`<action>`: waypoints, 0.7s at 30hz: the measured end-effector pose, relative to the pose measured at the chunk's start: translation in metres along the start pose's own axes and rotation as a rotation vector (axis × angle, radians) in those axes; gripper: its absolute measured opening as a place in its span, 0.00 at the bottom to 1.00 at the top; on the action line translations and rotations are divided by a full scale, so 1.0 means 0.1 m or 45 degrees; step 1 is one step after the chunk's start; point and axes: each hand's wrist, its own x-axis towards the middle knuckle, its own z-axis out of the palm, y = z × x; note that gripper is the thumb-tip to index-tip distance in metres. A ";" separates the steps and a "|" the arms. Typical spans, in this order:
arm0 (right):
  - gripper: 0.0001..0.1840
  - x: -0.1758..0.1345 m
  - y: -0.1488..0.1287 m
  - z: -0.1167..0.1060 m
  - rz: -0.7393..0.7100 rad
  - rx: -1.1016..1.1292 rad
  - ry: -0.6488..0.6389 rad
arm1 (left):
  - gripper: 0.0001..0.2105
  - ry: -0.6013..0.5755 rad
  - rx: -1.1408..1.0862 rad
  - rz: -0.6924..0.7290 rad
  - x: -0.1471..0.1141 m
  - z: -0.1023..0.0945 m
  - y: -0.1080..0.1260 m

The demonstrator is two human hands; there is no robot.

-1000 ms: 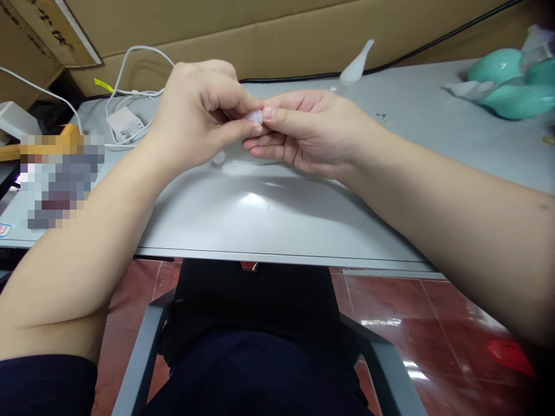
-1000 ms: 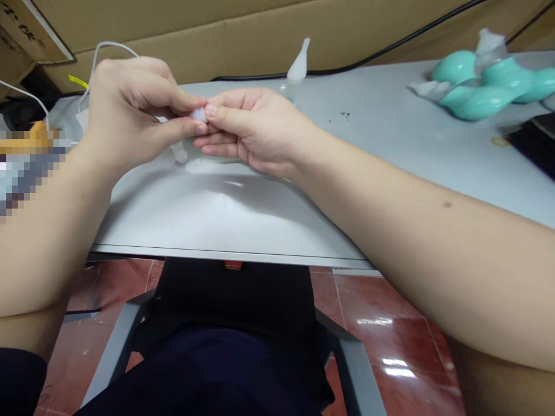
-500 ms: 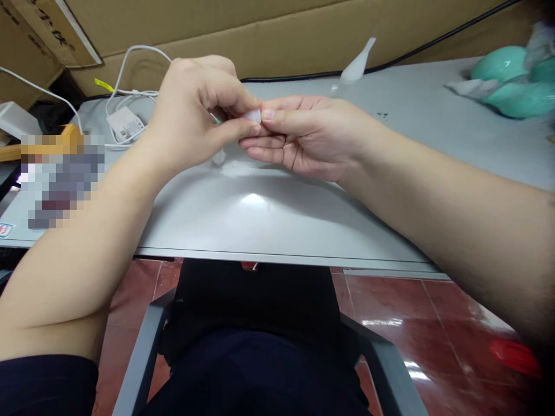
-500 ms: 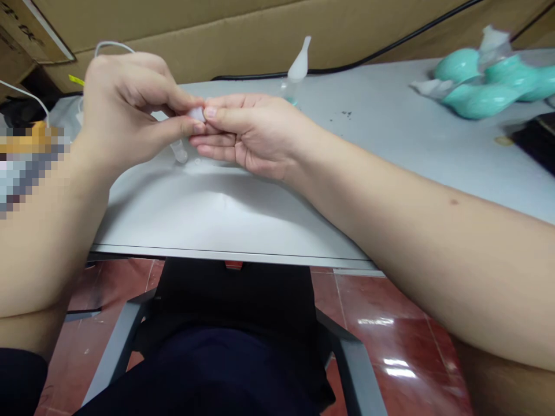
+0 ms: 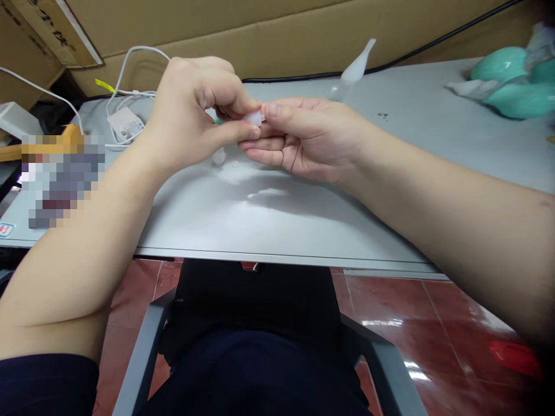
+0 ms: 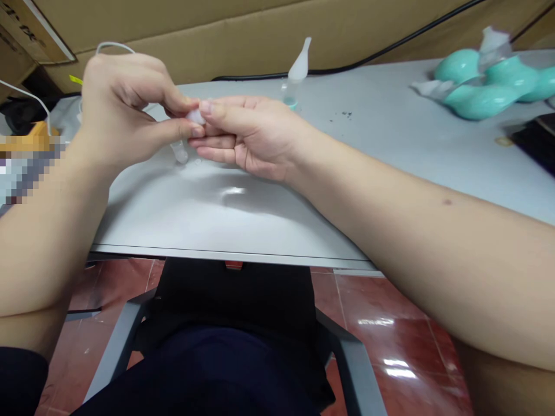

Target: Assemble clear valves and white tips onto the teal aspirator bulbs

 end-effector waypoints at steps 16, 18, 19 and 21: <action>0.24 -0.06 -0.01 0.04 -0.180 -0.393 0.202 | 0.16 -0.022 0.097 -0.094 0.03 -0.06 0.27; 0.22 -0.06 -0.02 0.02 -0.254 -0.433 0.199 | 0.19 -0.098 0.137 -0.184 0.05 -0.09 0.42; 0.20 -0.06 -0.02 0.00 -0.286 -0.447 0.190 | 0.20 -0.140 0.160 -0.236 0.06 -0.08 0.51; 0.17 -0.06 -0.02 -0.04 -0.337 -0.522 0.143 | 0.21 -0.225 0.190 -0.311 0.07 -0.04 0.70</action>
